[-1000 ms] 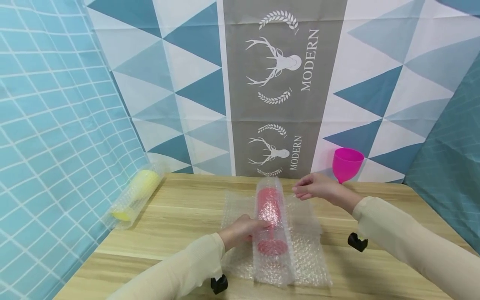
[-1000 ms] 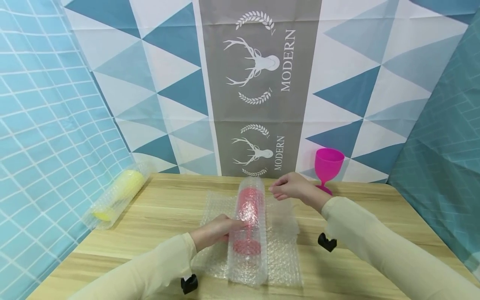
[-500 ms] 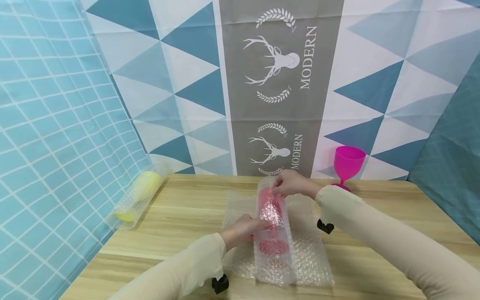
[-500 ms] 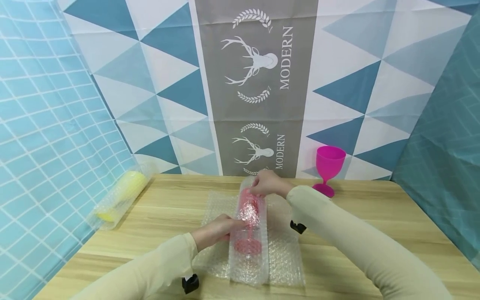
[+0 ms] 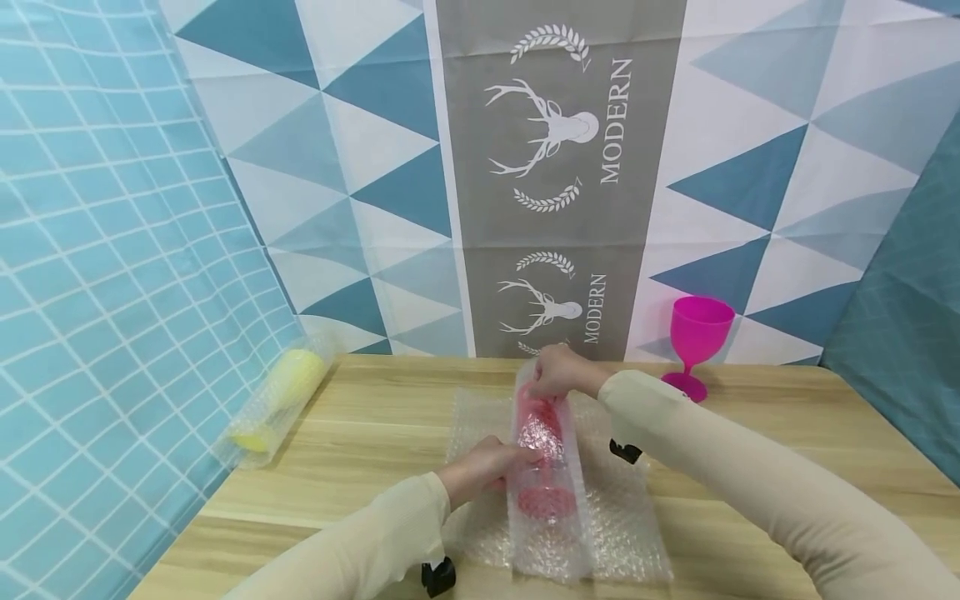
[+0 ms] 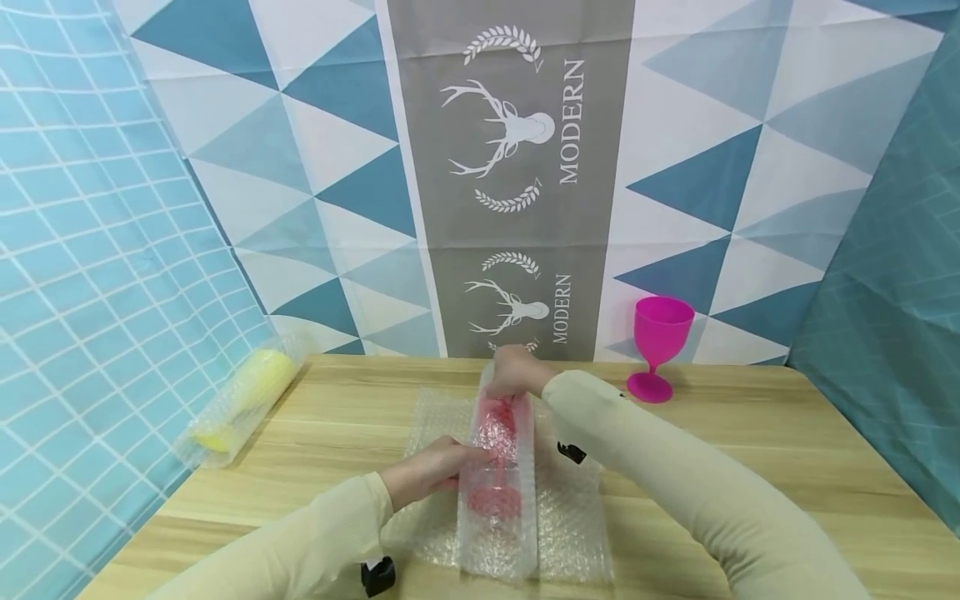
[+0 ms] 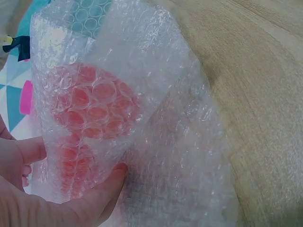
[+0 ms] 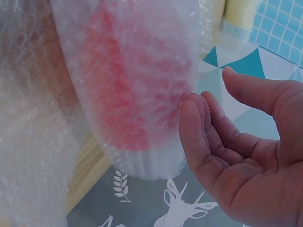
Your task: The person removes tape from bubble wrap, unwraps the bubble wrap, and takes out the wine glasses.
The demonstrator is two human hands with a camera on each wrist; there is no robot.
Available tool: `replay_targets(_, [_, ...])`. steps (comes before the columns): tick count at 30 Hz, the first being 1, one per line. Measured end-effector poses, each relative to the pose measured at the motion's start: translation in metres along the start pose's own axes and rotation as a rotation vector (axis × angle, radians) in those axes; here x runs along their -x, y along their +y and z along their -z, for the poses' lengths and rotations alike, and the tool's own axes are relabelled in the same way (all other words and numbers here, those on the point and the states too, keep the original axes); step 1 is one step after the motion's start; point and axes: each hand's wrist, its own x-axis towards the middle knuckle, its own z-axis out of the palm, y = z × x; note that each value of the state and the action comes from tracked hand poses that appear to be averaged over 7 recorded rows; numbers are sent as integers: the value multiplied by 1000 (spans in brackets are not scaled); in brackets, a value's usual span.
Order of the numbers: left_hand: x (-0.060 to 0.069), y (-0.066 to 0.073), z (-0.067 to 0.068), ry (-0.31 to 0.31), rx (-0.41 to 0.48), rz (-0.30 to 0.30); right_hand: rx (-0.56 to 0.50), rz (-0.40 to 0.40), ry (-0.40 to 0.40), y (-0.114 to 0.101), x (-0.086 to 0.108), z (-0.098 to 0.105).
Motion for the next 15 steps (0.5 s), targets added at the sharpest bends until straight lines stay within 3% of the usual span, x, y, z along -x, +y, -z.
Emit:
replay_targets(10, [1, 4, -3, -15, -31, -25, 107, -93, -46, -6, -1, -2])
replay_targets(15, [3, 4, -2, -13, -27, -5, 84, -129, -49, -6, -1, -5])
